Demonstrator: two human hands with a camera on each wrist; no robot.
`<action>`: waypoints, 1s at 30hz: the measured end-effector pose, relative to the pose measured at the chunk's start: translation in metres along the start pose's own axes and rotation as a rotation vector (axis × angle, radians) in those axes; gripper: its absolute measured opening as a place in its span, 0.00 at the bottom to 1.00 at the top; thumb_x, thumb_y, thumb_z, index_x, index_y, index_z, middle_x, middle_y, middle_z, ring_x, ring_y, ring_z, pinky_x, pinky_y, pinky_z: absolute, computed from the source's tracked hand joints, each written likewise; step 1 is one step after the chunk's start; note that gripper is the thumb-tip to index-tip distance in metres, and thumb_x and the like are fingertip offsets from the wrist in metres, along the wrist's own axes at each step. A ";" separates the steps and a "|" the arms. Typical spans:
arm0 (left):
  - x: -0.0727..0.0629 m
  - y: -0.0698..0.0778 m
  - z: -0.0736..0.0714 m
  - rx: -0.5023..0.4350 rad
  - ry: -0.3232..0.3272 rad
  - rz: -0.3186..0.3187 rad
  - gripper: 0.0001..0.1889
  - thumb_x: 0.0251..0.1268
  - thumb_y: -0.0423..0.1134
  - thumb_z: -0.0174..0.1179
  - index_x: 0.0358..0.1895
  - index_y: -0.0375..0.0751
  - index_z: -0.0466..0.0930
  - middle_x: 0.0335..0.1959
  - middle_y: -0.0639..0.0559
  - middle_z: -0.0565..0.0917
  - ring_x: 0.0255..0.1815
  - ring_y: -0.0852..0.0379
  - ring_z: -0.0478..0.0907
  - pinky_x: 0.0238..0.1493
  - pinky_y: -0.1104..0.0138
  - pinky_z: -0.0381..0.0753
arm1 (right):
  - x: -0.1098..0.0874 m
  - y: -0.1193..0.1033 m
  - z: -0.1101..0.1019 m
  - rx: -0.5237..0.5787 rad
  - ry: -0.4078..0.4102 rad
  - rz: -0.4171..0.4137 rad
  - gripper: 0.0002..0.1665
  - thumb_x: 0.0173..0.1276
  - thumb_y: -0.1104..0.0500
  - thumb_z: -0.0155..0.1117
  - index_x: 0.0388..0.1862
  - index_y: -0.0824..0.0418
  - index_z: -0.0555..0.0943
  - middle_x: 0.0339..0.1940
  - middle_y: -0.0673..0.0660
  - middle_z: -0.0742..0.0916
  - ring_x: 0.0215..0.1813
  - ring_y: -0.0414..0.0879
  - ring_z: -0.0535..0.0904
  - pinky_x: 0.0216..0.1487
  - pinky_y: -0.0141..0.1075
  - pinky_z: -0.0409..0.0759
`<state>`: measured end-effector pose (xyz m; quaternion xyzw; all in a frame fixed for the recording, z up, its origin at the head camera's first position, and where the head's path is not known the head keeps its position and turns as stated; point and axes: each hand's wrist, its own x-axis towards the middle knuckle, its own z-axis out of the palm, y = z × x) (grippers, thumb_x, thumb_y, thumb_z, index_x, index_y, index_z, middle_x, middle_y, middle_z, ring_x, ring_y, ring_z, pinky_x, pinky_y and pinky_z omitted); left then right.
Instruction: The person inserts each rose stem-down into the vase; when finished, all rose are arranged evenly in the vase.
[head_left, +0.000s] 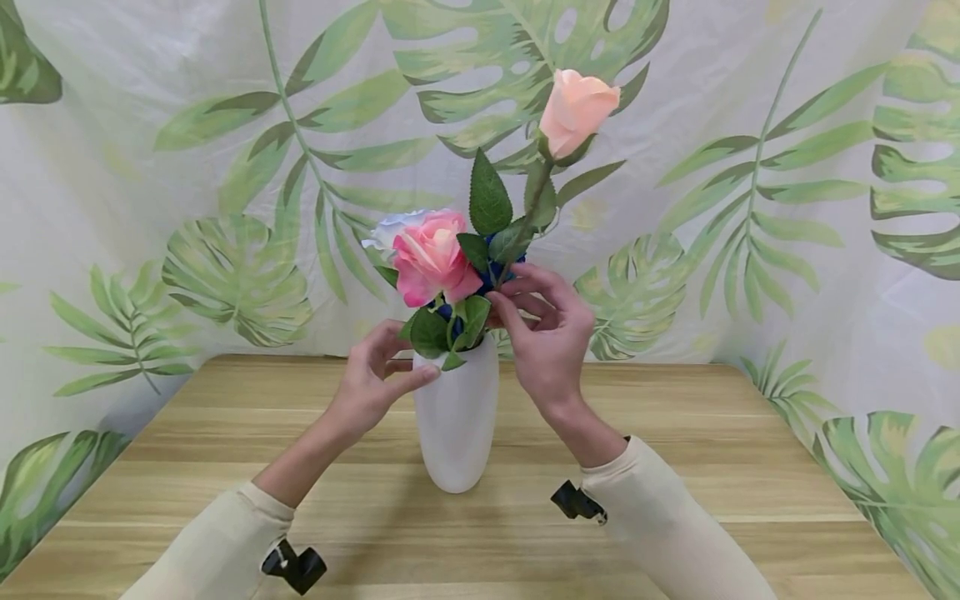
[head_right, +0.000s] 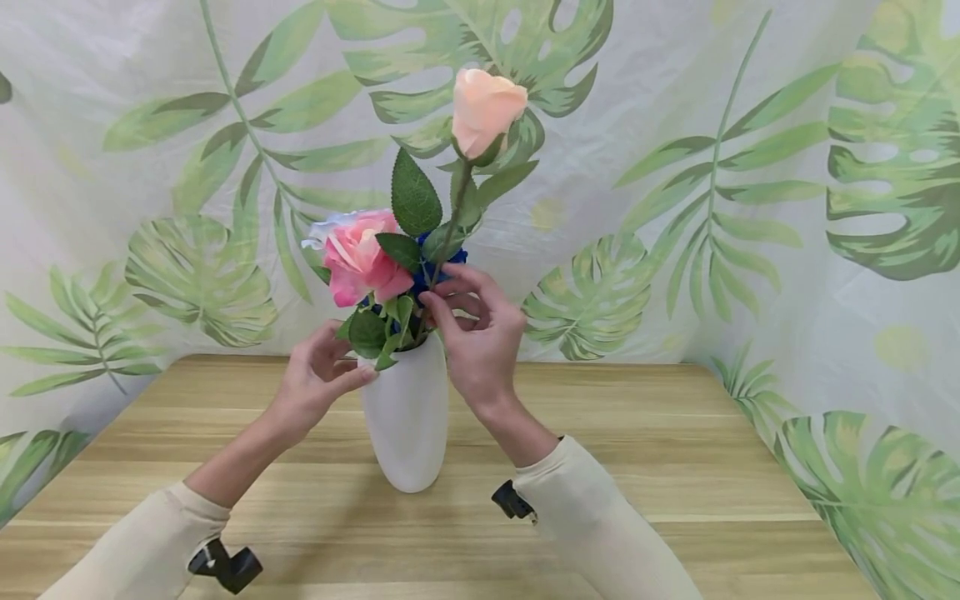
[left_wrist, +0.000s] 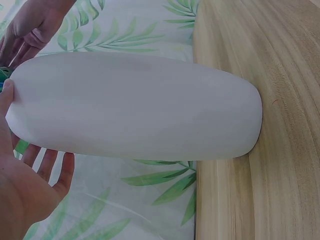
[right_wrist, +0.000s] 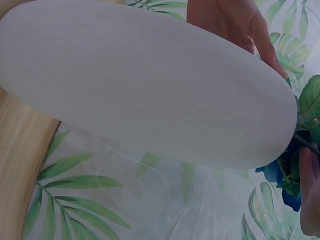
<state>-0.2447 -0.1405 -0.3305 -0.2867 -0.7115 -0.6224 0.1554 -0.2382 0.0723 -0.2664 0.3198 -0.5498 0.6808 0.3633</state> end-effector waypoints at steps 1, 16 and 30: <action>0.000 0.000 0.000 -0.001 0.000 0.000 0.22 0.61 0.23 0.68 0.58 0.28 0.75 0.51 0.60 0.83 0.54 0.57 0.82 0.52 0.67 0.83 | -0.001 0.000 0.000 0.007 -0.004 0.007 0.18 0.61 0.84 0.67 0.50 0.82 0.78 0.36 0.70 0.84 0.37 0.39 0.89 0.33 0.44 0.89; 0.000 0.000 0.000 -0.020 0.006 -0.006 0.21 0.60 0.22 0.68 0.57 0.29 0.75 0.50 0.60 0.84 0.53 0.58 0.82 0.52 0.67 0.83 | -0.011 0.005 -0.003 -0.095 -0.057 0.096 0.10 0.66 0.78 0.67 0.44 0.79 0.79 0.36 0.70 0.85 0.36 0.36 0.87 0.36 0.35 0.88; 0.000 0.001 0.000 -0.012 0.005 -0.015 0.21 0.61 0.23 0.67 0.57 0.29 0.75 0.50 0.60 0.84 0.54 0.56 0.82 0.53 0.66 0.82 | -0.005 0.004 0.001 -0.044 0.011 0.002 0.24 0.61 0.82 0.68 0.55 0.79 0.73 0.38 0.60 0.82 0.36 0.38 0.88 0.38 0.40 0.89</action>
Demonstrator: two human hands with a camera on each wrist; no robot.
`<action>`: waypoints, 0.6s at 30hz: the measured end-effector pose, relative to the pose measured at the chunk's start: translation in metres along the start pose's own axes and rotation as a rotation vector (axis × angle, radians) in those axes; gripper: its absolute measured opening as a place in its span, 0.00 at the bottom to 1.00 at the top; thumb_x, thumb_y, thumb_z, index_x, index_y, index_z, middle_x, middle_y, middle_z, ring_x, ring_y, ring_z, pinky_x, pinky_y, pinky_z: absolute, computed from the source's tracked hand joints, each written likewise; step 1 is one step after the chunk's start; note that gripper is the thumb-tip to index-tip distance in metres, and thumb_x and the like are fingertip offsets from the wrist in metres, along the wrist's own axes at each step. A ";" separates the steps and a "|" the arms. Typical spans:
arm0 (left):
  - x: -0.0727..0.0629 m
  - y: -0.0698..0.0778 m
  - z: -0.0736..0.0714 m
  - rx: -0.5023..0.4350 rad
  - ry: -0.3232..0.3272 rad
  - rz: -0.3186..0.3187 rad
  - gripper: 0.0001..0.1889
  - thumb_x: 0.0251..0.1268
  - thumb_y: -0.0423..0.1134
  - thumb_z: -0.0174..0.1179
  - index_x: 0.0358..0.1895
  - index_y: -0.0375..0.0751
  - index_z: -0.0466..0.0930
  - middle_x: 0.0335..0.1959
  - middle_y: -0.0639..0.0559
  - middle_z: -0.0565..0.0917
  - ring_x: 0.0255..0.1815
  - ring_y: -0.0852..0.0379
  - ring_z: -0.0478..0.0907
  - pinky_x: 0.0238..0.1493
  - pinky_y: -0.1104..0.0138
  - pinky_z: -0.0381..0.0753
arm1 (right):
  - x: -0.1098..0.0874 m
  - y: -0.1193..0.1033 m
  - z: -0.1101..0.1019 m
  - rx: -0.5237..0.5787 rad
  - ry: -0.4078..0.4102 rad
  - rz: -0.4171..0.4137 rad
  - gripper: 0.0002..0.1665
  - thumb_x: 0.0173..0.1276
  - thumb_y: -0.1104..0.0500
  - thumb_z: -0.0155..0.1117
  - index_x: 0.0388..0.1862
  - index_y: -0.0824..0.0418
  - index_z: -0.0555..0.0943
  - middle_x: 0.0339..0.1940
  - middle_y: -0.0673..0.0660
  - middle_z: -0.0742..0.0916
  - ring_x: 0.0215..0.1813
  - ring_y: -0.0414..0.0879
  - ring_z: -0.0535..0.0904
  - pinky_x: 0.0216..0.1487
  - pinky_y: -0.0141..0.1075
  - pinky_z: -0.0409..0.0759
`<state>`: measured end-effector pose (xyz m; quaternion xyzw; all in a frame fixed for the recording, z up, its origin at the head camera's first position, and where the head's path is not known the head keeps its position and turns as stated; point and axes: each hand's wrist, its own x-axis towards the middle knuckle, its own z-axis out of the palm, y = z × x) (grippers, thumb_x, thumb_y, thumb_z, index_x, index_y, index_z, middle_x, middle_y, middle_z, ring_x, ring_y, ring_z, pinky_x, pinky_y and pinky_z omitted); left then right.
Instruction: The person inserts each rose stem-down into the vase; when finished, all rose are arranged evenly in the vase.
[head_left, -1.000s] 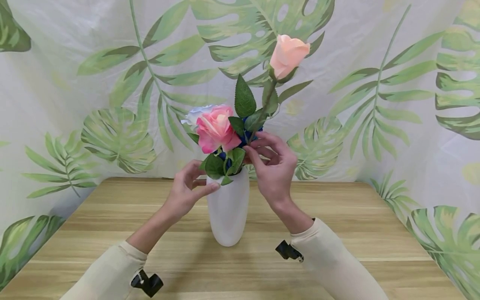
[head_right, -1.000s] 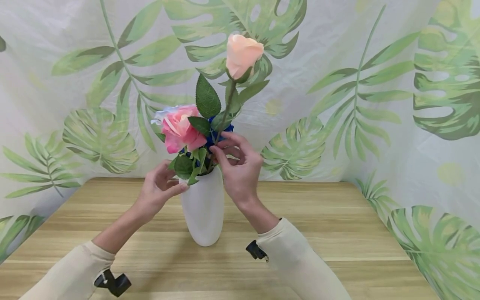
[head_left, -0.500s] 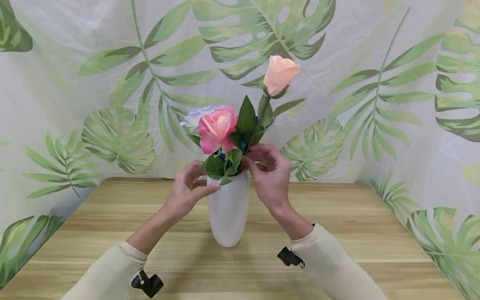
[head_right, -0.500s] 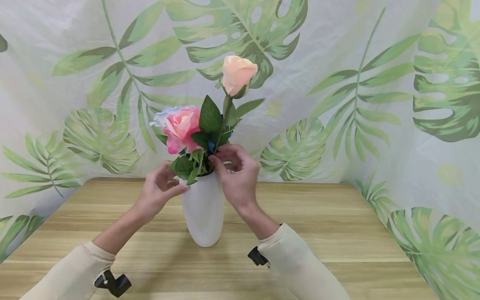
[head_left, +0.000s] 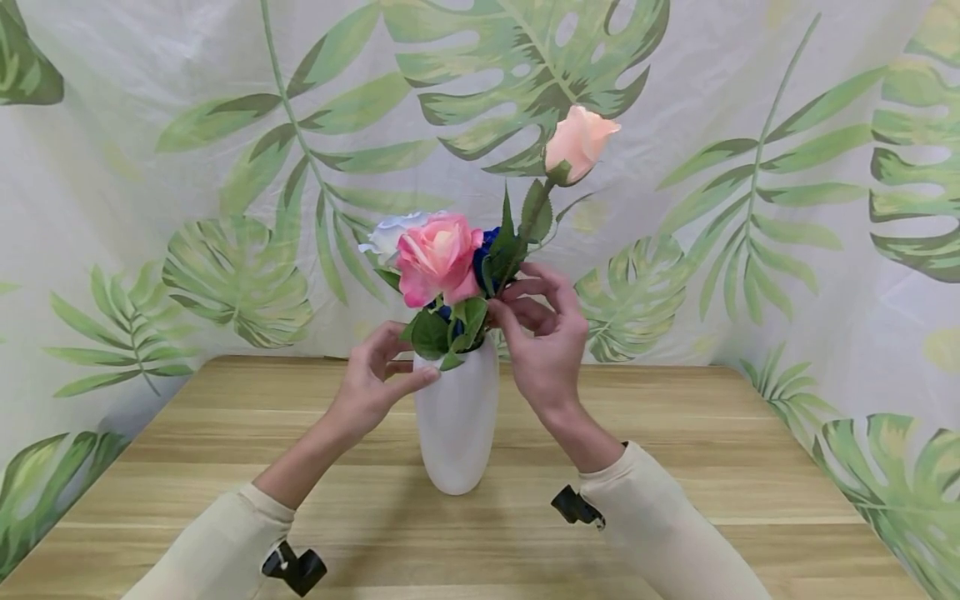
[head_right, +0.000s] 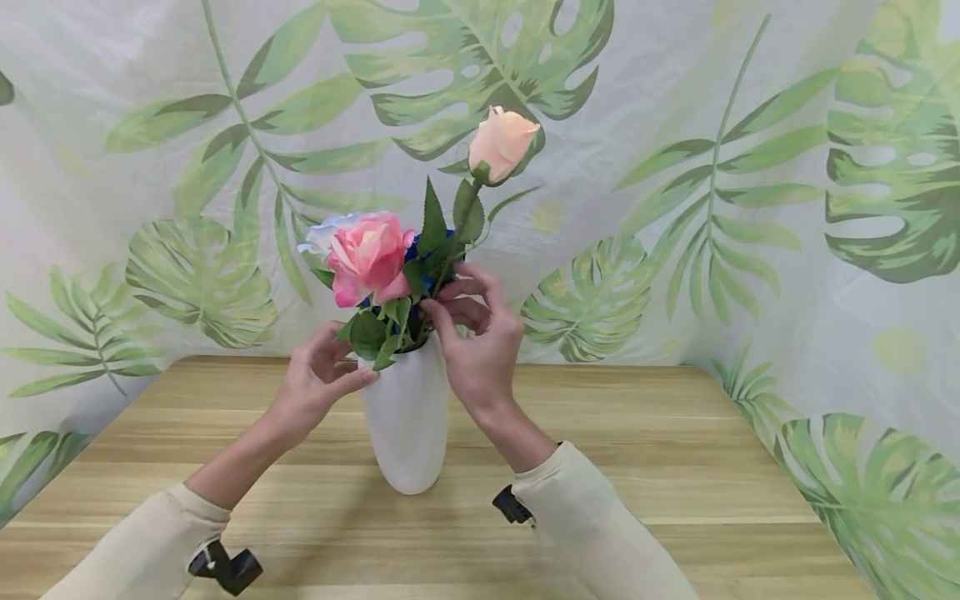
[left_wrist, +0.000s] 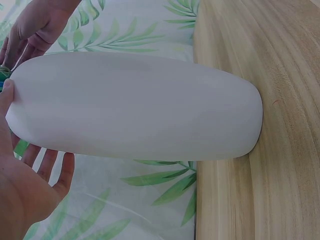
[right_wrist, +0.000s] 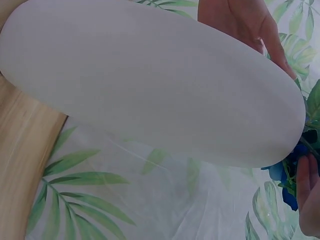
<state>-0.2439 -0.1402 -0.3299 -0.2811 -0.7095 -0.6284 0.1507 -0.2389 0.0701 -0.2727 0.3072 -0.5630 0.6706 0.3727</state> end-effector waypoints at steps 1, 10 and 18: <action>0.000 0.000 0.000 -0.002 0.001 0.001 0.21 0.61 0.22 0.67 0.57 0.29 0.75 0.49 0.60 0.84 0.54 0.57 0.82 0.53 0.66 0.82 | 0.000 0.000 0.000 -0.004 0.000 -0.007 0.26 0.60 0.82 0.68 0.58 0.78 0.73 0.39 0.61 0.82 0.35 0.38 0.88 0.38 0.39 0.89; 0.001 -0.001 0.001 -0.011 0.000 0.021 0.21 0.60 0.22 0.67 0.57 0.28 0.75 0.49 0.61 0.84 0.53 0.60 0.82 0.52 0.67 0.83 | 0.002 0.001 -0.003 -0.048 -0.017 -0.066 0.23 0.64 0.80 0.67 0.59 0.78 0.78 0.42 0.70 0.80 0.32 0.38 0.87 0.29 0.33 0.86; 0.001 -0.002 0.000 -0.004 -0.003 0.027 0.21 0.60 0.22 0.67 0.57 0.27 0.75 0.50 0.61 0.84 0.53 0.59 0.82 0.52 0.67 0.83 | 0.004 0.001 -0.002 -0.033 0.004 -0.099 0.17 0.64 0.80 0.67 0.53 0.80 0.80 0.41 0.72 0.82 0.31 0.39 0.87 0.31 0.36 0.87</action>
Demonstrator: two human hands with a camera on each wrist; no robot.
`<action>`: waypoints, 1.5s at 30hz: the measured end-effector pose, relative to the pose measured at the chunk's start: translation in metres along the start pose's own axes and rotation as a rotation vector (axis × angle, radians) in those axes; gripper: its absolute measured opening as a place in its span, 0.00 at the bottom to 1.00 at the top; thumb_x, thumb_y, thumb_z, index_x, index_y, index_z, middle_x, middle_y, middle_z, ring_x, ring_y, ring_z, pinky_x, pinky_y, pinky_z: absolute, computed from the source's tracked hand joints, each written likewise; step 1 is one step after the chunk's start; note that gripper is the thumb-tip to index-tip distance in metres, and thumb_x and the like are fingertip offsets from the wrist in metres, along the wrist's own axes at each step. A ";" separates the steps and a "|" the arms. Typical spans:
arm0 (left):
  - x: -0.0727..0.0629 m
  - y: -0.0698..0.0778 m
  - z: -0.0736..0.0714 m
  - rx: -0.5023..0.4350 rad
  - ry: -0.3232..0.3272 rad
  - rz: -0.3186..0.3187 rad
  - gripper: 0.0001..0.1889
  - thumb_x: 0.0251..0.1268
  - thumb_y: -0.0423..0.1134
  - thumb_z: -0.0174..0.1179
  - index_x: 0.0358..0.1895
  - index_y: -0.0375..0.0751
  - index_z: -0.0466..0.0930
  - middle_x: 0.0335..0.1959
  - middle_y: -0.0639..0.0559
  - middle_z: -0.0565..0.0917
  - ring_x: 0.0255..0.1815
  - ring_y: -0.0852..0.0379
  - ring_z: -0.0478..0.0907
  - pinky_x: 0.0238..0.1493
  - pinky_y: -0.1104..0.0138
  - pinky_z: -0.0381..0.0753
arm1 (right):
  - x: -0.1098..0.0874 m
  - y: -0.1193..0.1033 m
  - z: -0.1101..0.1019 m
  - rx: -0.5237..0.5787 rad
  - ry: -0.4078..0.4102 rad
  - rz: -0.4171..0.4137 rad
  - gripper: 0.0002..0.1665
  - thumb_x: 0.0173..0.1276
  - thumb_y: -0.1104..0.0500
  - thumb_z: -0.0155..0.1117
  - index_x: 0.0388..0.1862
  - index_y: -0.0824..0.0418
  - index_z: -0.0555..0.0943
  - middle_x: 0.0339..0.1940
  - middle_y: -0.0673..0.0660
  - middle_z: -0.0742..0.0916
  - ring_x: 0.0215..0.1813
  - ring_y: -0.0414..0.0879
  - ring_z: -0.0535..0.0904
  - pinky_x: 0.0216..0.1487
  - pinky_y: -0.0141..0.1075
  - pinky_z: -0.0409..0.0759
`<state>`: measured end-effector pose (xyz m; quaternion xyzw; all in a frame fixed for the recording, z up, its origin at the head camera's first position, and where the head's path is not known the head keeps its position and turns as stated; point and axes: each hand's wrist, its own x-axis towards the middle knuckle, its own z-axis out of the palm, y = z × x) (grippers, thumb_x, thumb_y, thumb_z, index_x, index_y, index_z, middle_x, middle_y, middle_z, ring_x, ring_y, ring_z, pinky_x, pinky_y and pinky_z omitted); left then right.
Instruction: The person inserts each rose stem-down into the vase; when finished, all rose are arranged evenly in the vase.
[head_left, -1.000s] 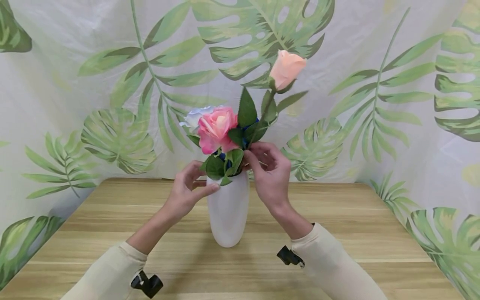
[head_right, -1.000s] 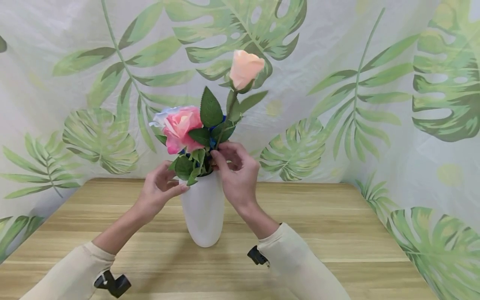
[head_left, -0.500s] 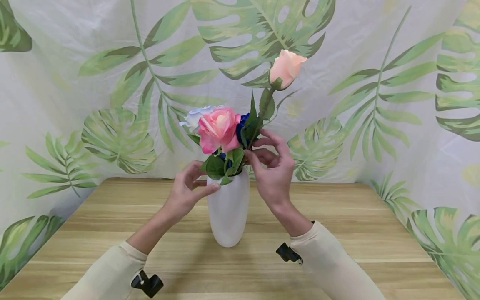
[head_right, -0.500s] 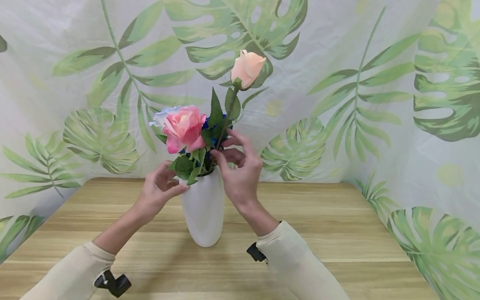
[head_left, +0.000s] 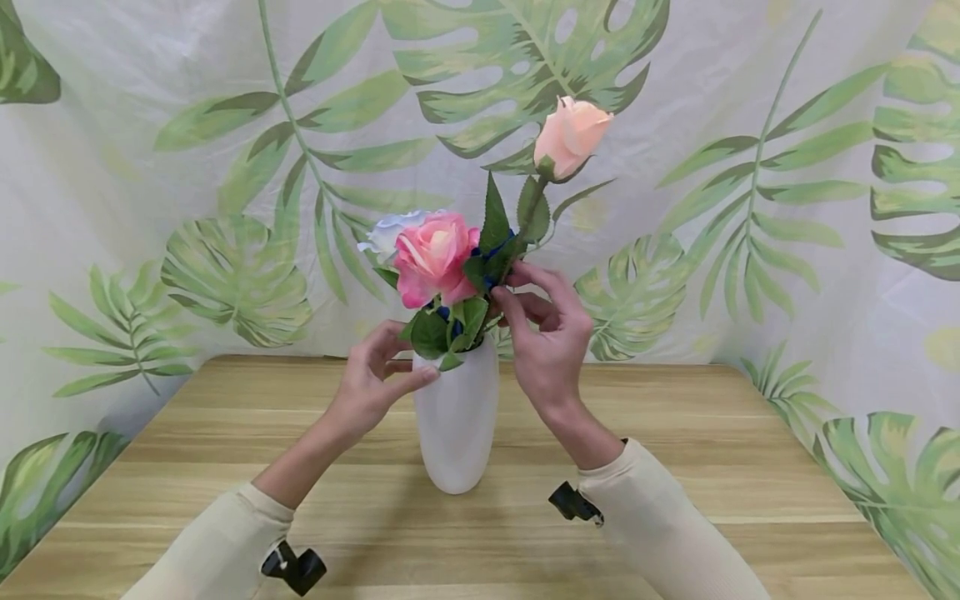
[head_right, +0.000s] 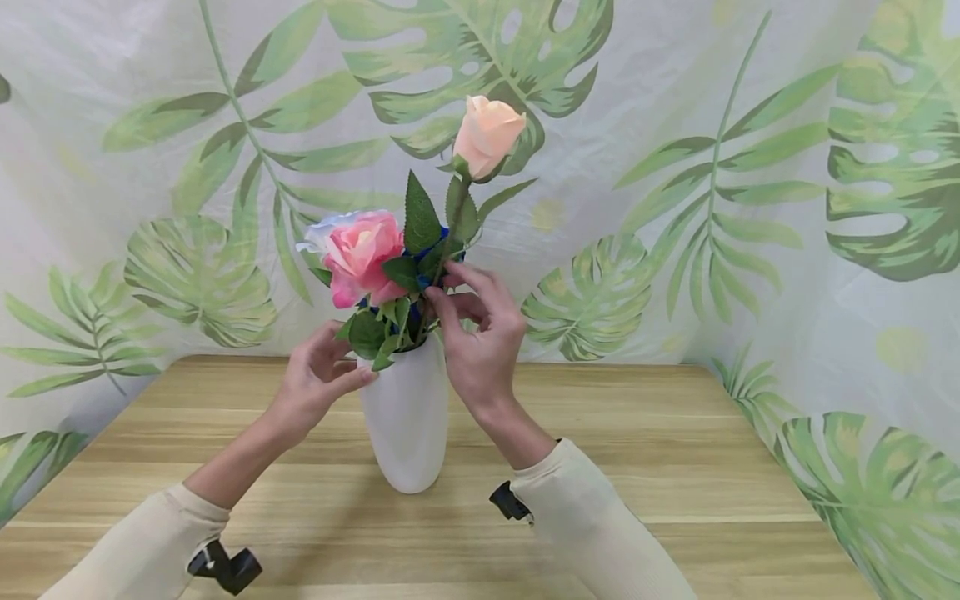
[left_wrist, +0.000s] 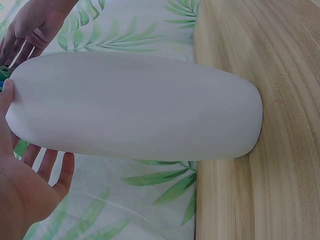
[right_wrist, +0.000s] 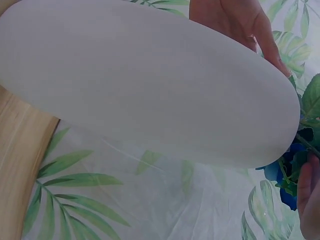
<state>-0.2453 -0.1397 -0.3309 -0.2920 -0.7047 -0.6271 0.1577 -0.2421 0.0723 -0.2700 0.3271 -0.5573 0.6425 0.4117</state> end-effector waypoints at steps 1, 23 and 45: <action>0.000 0.000 0.000 0.002 0.000 0.001 0.21 0.60 0.22 0.67 0.57 0.27 0.75 0.50 0.61 0.84 0.53 0.59 0.82 0.52 0.67 0.83 | 0.000 0.000 0.000 0.005 0.007 -0.002 0.17 0.64 0.80 0.67 0.52 0.81 0.80 0.40 0.73 0.82 0.32 0.39 0.88 0.32 0.37 0.88; -0.001 0.001 0.000 -0.001 0.002 -0.012 0.21 0.60 0.21 0.67 0.56 0.27 0.75 0.49 0.60 0.84 0.52 0.59 0.82 0.52 0.66 0.83 | -0.006 0.004 -0.002 -0.018 -0.058 -0.051 0.16 0.60 0.81 0.69 0.48 0.80 0.81 0.37 0.72 0.83 0.33 0.47 0.89 0.39 0.39 0.89; 0.000 0.001 0.000 -0.009 0.005 -0.003 0.21 0.60 0.21 0.67 0.56 0.28 0.75 0.49 0.61 0.85 0.52 0.59 0.82 0.51 0.66 0.83 | -0.015 0.016 -0.001 -0.023 -0.117 -0.110 0.20 0.58 0.84 0.68 0.51 0.83 0.80 0.36 0.73 0.84 0.37 0.42 0.86 0.45 0.33 0.87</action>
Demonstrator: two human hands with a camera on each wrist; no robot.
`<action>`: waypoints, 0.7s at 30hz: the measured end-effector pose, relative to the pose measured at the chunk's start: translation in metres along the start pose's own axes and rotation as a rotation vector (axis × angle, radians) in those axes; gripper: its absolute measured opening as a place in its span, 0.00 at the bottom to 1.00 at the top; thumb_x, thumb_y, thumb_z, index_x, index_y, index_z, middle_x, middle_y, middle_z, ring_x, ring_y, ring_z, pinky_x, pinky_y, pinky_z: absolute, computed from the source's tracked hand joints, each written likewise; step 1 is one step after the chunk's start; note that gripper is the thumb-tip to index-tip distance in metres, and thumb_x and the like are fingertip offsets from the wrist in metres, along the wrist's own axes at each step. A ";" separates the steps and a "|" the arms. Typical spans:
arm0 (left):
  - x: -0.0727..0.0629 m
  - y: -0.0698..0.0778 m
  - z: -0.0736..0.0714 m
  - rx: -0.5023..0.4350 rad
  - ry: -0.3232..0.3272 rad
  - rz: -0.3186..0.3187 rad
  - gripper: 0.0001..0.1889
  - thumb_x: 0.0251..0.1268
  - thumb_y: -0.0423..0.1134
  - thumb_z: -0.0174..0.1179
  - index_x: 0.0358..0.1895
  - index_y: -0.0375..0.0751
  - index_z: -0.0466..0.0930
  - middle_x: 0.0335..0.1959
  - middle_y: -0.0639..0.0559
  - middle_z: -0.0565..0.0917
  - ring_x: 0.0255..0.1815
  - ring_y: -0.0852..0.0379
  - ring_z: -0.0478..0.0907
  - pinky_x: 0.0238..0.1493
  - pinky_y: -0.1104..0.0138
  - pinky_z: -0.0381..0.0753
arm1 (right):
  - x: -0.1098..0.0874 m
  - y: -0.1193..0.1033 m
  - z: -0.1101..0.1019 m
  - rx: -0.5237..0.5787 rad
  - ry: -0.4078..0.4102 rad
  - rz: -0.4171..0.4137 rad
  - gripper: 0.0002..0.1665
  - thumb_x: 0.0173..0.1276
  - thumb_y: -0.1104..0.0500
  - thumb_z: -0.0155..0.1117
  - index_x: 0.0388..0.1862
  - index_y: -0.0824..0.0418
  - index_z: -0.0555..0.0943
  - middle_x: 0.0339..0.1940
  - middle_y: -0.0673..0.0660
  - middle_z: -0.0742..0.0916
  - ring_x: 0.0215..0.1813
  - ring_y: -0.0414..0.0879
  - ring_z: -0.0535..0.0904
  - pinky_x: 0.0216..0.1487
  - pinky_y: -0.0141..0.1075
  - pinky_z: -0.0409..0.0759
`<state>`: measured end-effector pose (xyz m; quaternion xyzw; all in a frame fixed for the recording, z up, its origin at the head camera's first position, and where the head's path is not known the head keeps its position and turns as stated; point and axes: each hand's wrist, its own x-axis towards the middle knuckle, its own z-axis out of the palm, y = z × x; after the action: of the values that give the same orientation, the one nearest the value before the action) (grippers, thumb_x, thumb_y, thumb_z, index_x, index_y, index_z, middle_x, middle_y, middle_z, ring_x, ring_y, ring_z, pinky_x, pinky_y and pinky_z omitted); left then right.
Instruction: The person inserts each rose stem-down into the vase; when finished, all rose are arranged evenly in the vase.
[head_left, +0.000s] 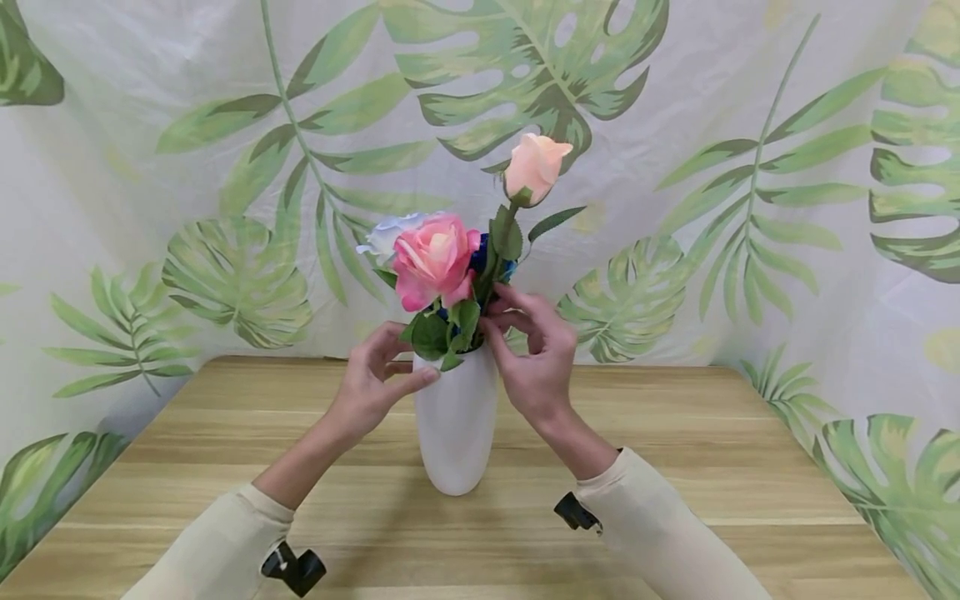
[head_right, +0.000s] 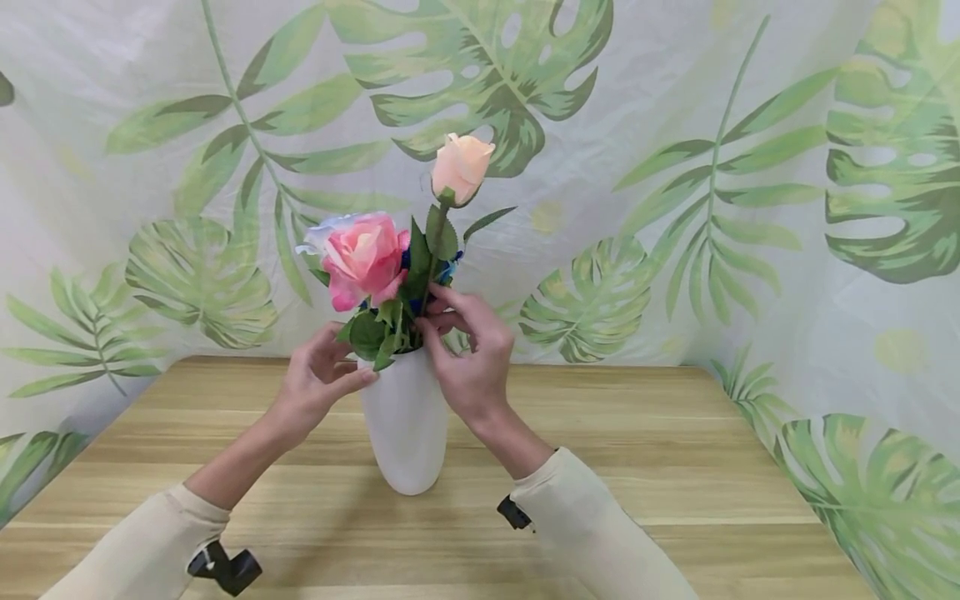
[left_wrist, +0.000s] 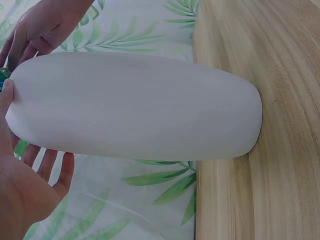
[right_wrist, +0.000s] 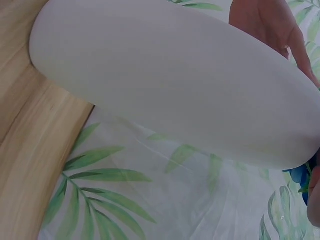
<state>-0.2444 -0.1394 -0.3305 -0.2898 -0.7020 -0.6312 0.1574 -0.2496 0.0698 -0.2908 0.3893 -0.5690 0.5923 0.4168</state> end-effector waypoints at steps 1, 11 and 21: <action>0.000 0.000 0.000 -0.001 0.000 0.002 0.20 0.60 0.21 0.67 0.56 0.28 0.75 0.49 0.61 0.85 0.52 0.59 0.82 0.51 0.66 0.83 | -0.001 0.001 -0.001 -0.005 -0.008 0.001 0.21 0.57 0.84 0.68 0.51 0.83 0.80 0.36 0.73 0.84 0.37 0.42 0.86 0.45 0.33 0.87; -0.001 -0.001 0.000 -0.008 0.007 0.001 0.19 0.60 0.20 0.67 0.53 0.38 0.78 0.49 0.61 0.85 0.52 0.59 0.82 0.50 0.67 0.83 | -0.014 0.002 -0.007 -0.126 -0.036 -0.011 0.18 0.58 0.79 0.72 0.49 0.76 0.84 0.35 0.67 0.88 0.36 0.57 0.87 0.45 0.33 0.84; 0.000 -0.001 0.001 0.019 0.010 -0.009 0.20 0.60 0.20 0.66 0.55 0.25 0.74 0.49 0.61 0.84 0.52 0.57 0.82 0.52 0.67 0.83 | 0.003 -0.008 -0.002 -0.006 0.093 0.083 0.22 0.62 0.81 0.67 0.55 0.79 0.73 0.36 0.72 0.80 0.39 0.39 0.83 0.44 0.30 0.83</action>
<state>-0.2446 -0.1382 -0.3310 -0.2821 -0.7083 -0.6267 0.1609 -0.2435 0.0721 -0.2857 0.3363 -0.5665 0.6247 0.4192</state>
